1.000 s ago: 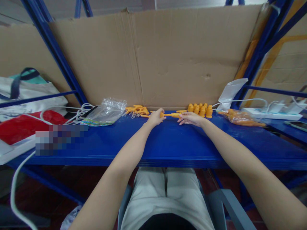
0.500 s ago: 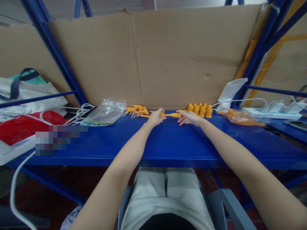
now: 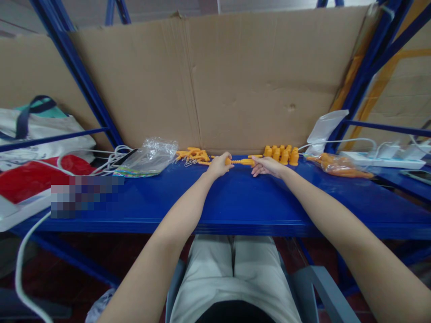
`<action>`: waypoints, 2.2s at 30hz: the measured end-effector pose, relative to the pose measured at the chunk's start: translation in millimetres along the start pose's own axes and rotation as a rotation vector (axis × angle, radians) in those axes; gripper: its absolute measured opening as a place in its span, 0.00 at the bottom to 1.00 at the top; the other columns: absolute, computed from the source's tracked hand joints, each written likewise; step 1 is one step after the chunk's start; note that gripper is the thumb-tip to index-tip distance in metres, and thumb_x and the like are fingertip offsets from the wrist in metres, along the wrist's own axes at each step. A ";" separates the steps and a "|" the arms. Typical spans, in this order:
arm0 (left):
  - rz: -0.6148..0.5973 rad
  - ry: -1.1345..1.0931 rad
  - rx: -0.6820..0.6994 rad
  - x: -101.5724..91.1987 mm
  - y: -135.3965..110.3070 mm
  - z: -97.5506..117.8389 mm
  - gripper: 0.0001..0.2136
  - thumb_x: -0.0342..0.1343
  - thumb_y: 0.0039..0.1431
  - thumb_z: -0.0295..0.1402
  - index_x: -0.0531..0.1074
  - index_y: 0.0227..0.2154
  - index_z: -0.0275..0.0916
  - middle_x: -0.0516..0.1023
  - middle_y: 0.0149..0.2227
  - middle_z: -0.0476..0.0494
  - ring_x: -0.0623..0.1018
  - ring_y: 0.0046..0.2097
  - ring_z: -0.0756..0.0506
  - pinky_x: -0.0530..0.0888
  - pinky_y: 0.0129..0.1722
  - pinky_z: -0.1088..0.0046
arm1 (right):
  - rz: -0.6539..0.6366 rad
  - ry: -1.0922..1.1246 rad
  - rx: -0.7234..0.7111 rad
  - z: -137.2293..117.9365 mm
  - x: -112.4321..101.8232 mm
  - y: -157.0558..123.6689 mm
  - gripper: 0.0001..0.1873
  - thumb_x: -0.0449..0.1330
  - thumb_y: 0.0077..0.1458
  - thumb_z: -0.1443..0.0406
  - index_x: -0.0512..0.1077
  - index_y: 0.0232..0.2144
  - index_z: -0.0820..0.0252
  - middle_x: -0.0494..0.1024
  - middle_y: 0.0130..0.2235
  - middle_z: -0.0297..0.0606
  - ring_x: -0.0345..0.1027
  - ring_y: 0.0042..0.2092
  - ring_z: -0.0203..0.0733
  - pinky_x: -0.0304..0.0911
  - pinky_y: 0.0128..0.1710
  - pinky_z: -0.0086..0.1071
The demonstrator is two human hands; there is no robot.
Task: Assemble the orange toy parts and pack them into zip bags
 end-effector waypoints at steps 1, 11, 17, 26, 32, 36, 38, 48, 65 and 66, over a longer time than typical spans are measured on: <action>0.007 0.006 0.003 -0.2 0.1 0.4 0.11 0.63 0.52 0.29 0.69 0.38 0.42 0.74 0.24 0.54 0.76 0.32 0.48 0.68 0.36 0.74 | 0.009 -0.015 0.005 -0.6 0.5 -0.2 0.24 0.54 0.60 0.47 0.70 0.27 0.62 0.78 0.23 0.43 0.74 0.25 0.38 0.65 0.23 0.26; 0.037 -0.004 0.033 -0.9 0.5 1.5 0.11 0.64 0.51 0.29 0.69 0.36 0.42 0.73 0.25 0.53 0.75 0.32 0.48 0.68 0.36 0.75 | 0.098 -0.068 0.055 -2.7 2.1 -2.6 0.33 0.51 0.53 0.36 0.71 0.28 0.61 0.78 0.24 0.48 0.77 0.30 0.48 0.65 0.24 0.31; 0.020 -0.020 0.024 -0.6 0.4 1.6 0.11 0.64 0.51 0.29 0.69 0.36 0.41 0.71 0.22 0.55 0.74 0.28 0.49 0.67 0.34 0.75 | 0.091 -0.059 0.076 -4.2 4.0 -4.4 0.33 0.49 0.55 0.38 0.69 0.24 0.61 0.76 0.20 0.45 0.73 0.24 0.41 0.60 0.20 0.27; 0.016 -0.035 0.025 -0.1 0.4 1.3 0.11 0.63 0.52 0.28 0.68 0.36 0.41 0.70 0.22 0.56 0.72 0.26 0.51 0.65 0.31 0.77 | 0.098 -0.060 0.096 -9.5 7.6 -10.0 0.32 0.47 0.61 0.43 0.67 0.20 0.63 0.74 0.19 0.44 0.70 0.21 0.36 0.53 0.18 0.24; 0.028 -0.004 0.032 -0.5 0.1 1.6 0.11 0.64 0.52 0.29 0.68 0.36 0.42 0.70 0.22 0.56 0.73 0.27 0.50 0.65 0.30 0.77 | 0.124 -0.097 0.095 -7.8 6.4 -7.2 0.34 0.46 0.57 0.39 0.68 0.22 0.61 0.75 0.20 0.45 0.73 0.24 0.41 0.55 0.18 0.25; 0.022 0.000 0.033 -0.1 0.3 1.6 0.11 0.63 0.52 0.29 0.68 0.37 0.42 0.72 0.23 0.56 0.74 0.28 0.50 0.66 0.31 0.77 | 0.130 -0.119 0.103 -5.9 5.6 -4.3 0.35 0.45 0.58 0.38 0.69 0.24 0.62 0.77 0.22 0.48 0.75 0.26 0.43 0.58 0.18 0.25; 0.013 -0.003 0.025 0.0 0.2 1.8 0.11 0.63 0.53 0.29 0.68 0.37 0.42 0.72 0.23 0.56 0.74 0.28 0.50 0.67 0.32 0.76 | 0.127 -0.119 0.097 -5.7 5.3 -2.8 0.36 0.43 0.57 0.37 0.70 0.25 0.62 0.77 0.22 0.48 0.76 0.26 0.43 0.59 0.18 0.26; 0.000 -0.055 0.007 -0.6 -1.2 1.7 0.10 0.62 0.53 0.29 0.68 0.37 0.42 0.72 0.21 0.56 0.75 0.27 0.50 0.69 0.33 0.75 | 0.057 -0.024 0.061 -4.7 3.1 -3.5 0.31 0.46 0.60 0.41 0.72 0.39 0.61 0.79 0.24 0.44 0.76 0.26 0.43 0.67 0.23 0.30; -0.001 -0.060 0.017 0.5 -0.2 0.7 0.10 0.62 0.53 0.28 0.68 0.37 0.42 0.71 0.20 0.57 0.75 0.27 0.50 0.69 0.33 0.76 | -0.025 0.043 0.060 -1.8 2.5 -2.8 0.23 0.51 0.63 0.50 0.71 0.45 0.63 0.81 0.29 0.43 0.75 0.26 0.37 0.64 0.22 0.24; -0.005 -0.069 0.013 0.8 -0.2 0.2 0.10 0.62 0.53 0.28 0.68 0.37 0.42 0.71 0.20 0.57 0.75 0.26 0.50 0.69 0.32 0.76 | -0.024 0.050 0.073 -1.6 2.0 -2.3 0.25 0.50 0.63 0.49 0.70 0.46 0.64 0.81 0.30 0.44 0.75 0.26 0.37 0.63 0.21 0.24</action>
Point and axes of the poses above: each hand's wrist, its own y-axis towards the middle knuckle, its own x-axis out of the palm, z = x × y, the point moved 4 cm from there along y, towards the middle knuckle
